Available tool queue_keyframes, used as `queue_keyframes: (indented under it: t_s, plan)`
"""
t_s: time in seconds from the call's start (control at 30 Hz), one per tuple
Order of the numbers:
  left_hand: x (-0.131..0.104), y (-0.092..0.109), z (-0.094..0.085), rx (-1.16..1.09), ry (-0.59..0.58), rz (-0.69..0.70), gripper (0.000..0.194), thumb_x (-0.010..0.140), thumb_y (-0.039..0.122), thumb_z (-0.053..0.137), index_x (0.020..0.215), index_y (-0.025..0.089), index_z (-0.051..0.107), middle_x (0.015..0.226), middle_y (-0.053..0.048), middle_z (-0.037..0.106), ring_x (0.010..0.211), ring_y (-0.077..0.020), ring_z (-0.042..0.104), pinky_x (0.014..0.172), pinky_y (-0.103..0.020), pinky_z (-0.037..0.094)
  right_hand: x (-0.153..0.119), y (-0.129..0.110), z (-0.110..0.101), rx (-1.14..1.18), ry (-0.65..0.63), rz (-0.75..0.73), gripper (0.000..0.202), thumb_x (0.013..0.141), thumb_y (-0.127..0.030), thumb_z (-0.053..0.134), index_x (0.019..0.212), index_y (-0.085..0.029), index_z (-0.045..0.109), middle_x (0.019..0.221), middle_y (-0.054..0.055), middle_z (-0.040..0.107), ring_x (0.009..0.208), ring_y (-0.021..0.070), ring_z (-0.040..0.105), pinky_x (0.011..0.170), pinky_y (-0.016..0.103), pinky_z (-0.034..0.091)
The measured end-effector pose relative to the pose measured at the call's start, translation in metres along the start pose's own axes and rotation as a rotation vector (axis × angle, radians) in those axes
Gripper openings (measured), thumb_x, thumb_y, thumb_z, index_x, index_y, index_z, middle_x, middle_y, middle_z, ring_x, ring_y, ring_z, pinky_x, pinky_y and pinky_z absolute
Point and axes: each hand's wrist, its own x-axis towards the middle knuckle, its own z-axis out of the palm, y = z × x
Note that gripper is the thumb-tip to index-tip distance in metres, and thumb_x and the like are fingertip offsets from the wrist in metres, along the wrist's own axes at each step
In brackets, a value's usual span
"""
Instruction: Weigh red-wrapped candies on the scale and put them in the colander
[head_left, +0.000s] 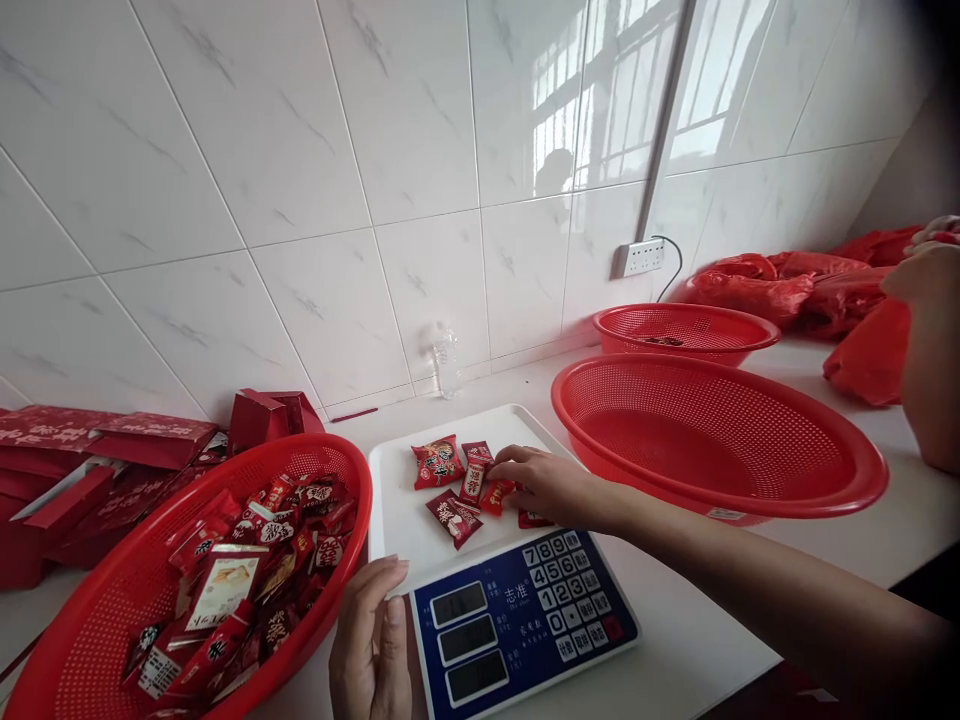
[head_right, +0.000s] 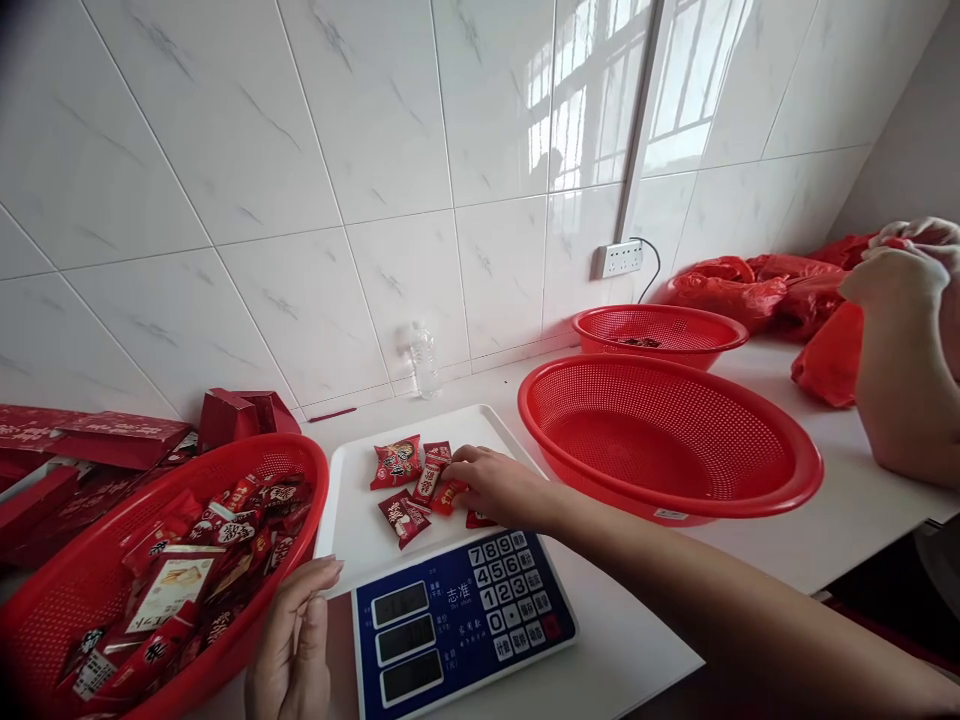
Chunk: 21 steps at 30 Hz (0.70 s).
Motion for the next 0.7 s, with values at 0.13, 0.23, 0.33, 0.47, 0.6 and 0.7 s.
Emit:
queue_keyframes:
  t_s: [0.13, 0.23, 0.33, 0.47, 0.6, 0.7]
  plan:
    - [-0.002, -0.001, 0.001, 0.025, 0.008, 0.005, 0.023, 0.096, 0.020, 0.047, 0.112, 0.025, 0.063, 0.111, -0.004, 0.068, 0.105, -0.0153, 0.065, 0.086, -0.021, 0.056, 0.002, -0.003, -0.002, -0.029, -0.012, 0.012, 0.013, 0.081, -0.019, 0.063, 0.094, -0.019, 0.065, 0.101, 0.008, 0.066, 0.088, 0.0209, 0.063, 0.076, 0.031, 0.048]
    - [-0.003, 0.000, 0.003, 0.008, 0.027, -0.016, 0.022, 0.096, 0.022, 0.047, 0.110, 0.025, 0.064, 0.111, -0.004, 0.068, 0.104, -0.0147, 0.065, 0.086, -0.020, 0.055, -0.001, -0.002, -0.005, -0.064, 0.048, 0.044, 0.007, 0.079, -0.019, 0.065, 0.084, -0.019, 0.060, 0.087, 0.006, 0.066, 0.084, 0.0208, 0.061, 0.073, 0.030, 0.046]
    - [-0.003, 0.006, 0.006, -0.039, 0.067, -0.059, 0.020, 0.097, 0.028, 0.048, 0.106, 0.026, 0.066, 0.109, -0.003, 0.068, 0.104, -0.0152, 0.064, 0.087, -0.022, 0.054, -0.010, 0.009, -0.018, -0.100, 0.172, 0.121, 0.007, 0.082, -0.023, 0.062, 0.082, -0.020, 0.056, 0.088, 0.007, 0.065, 0.084, 0.0211, 0.060, 0.074, 0.031, 0.045]
    - [-0.002, 0.019, 0.012, -0.101, 0.159, -0.173, 0.024, 0.097, 0.040, 0.049, 0.099, 0.026, 0.069, 0.106, -0.002, 0.068, 0.103, -0.0183, 0.062, 0.089, -0.029, 0.051, -0.031, 0.044, -0.048, -0.180, 0.330, 0.280, 0.015, 0.087, -0.034, 0.052, 0.083, -0.020, 0.054, 0.082, 0.009, 0.064, 0.080, 0.0248, 0.059, 0.068, 0.034, 0.044]
    - [-0.002, 0.029, 0.016, -0.130, 0.198, -0.219, 0.027, 0.096, 0.045, 0.050, 0.096, 0.027, 0.070, 0.104, -0.002, 0.068, 0.103, -0.0193, 0.061, 0.089, -0.030, 0.049, -0.046, 0.074, -0.062, -0.363, 0.392, 0.451, 0.028, 0.087, -0.039, 0.048, 0.095, -0.017, 0.062, 0.104, 0.018, 0.066, 0.102, 0.0373, 0.058, 0.080, 0.049, 0.047]
    - [-0.002, 0.030, 0.017, -0.125, 0.208, -0.233, 0.028, 0.095, 0.045, 0.050, 0.095, 0.026, 0.070, 0.103, -0.003, 0.068, 0.103, -0.0206, 0.061, 0.088, -0.032, 0.050, -0.039, 0.064, -0.053, -0.316, 0.340, 0.402, 0.046, 0.090, -0.045, 0.045, 0.123, -0.018, 0.059, 0.135, 0.017, 0.055, 0.125, 0.0360, 0.049, 0.095, 0.051, 0.045]
